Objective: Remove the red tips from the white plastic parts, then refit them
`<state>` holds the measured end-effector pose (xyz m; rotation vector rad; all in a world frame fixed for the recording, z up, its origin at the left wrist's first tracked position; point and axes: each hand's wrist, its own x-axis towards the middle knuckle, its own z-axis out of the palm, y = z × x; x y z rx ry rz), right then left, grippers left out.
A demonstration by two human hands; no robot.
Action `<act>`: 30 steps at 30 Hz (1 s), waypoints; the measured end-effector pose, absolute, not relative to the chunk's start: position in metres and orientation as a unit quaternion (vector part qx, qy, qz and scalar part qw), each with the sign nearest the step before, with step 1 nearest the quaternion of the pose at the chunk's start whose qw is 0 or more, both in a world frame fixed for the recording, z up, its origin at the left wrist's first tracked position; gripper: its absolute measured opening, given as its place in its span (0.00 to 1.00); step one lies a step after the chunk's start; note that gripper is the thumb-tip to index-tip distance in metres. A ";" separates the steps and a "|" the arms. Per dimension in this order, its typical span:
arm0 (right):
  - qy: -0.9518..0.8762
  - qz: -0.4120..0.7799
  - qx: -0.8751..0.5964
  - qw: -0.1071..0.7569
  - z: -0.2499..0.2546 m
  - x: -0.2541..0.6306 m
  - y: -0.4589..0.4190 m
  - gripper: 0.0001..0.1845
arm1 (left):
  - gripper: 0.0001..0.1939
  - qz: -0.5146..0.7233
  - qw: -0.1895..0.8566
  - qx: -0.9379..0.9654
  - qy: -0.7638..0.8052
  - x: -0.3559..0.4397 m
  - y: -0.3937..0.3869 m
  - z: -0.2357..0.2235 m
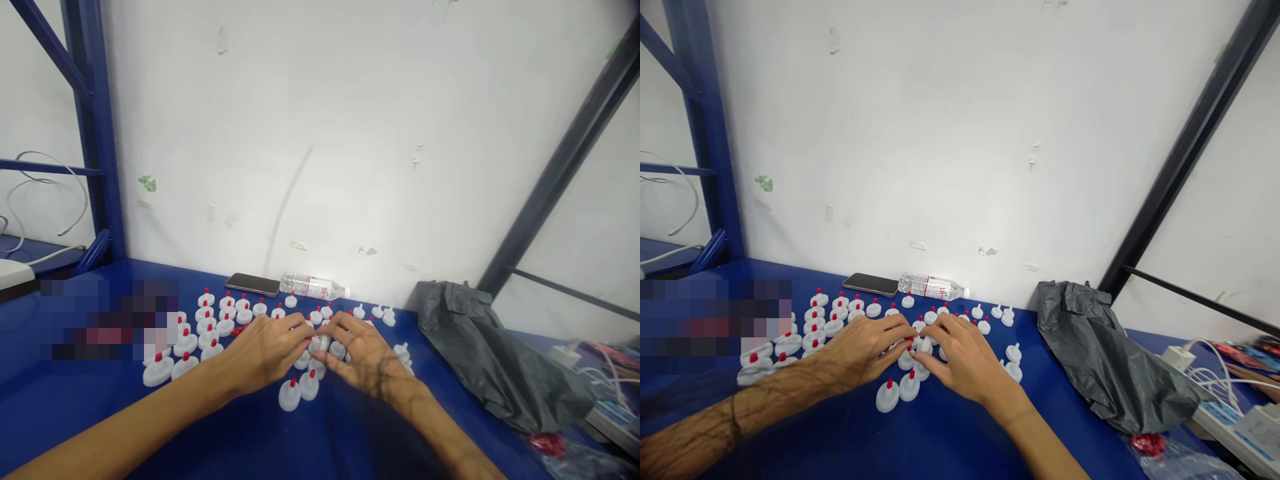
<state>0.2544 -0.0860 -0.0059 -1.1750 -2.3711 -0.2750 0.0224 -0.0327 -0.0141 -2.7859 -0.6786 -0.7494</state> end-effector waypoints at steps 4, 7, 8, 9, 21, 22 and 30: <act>-0.862 -0.103 -0.435 0.240 -0.009 0.256 -0.085 0.16 | 0.11 -0.247 0.095 -0.937 -0.229 0.022 -0.029 -0.016; -0.859 -0.105 -0.437 0.245 -0.009 0.257 -0.084 0.15 | 0.11 -0.239 0.097 -0.937 -0.234 0.022 -0.027 -0.016; -0.859 -0.105 -0.437 0.245 -0.008 0.256 -0.084 0.15 | 0.11 -0.235 0.098 -0.937 -0.237 0.022 -0.027 -0.016; -0.861 -0.105 -0.435 0.243 -0.007 0.256 -0.084 0.15 | 0.11 -0.231 0.099 -0.938 -0.240 0.022 -0.026 -0.016; -0.871 -0.121 -0.418 0.228 -0.008 0.259 -0.082 0.20 | 0.12 -0.267 0.136 -0.929 -0.217 0.022 -0.022 -0.023; -0.870 -0.125 -0.417 0.229 -0.008 0.260 -0.082 0.20 | 0.12 -0.267 0.141 -0.929 -0.216 0.022 -0.022 -0.023; -0.846 -0.106 -0.436 0.286 -0.014 0.258 -0.079 0.21 | 0.18 -0.322 0.107 -0.915 -0.220 0.023 -0.020 -0.025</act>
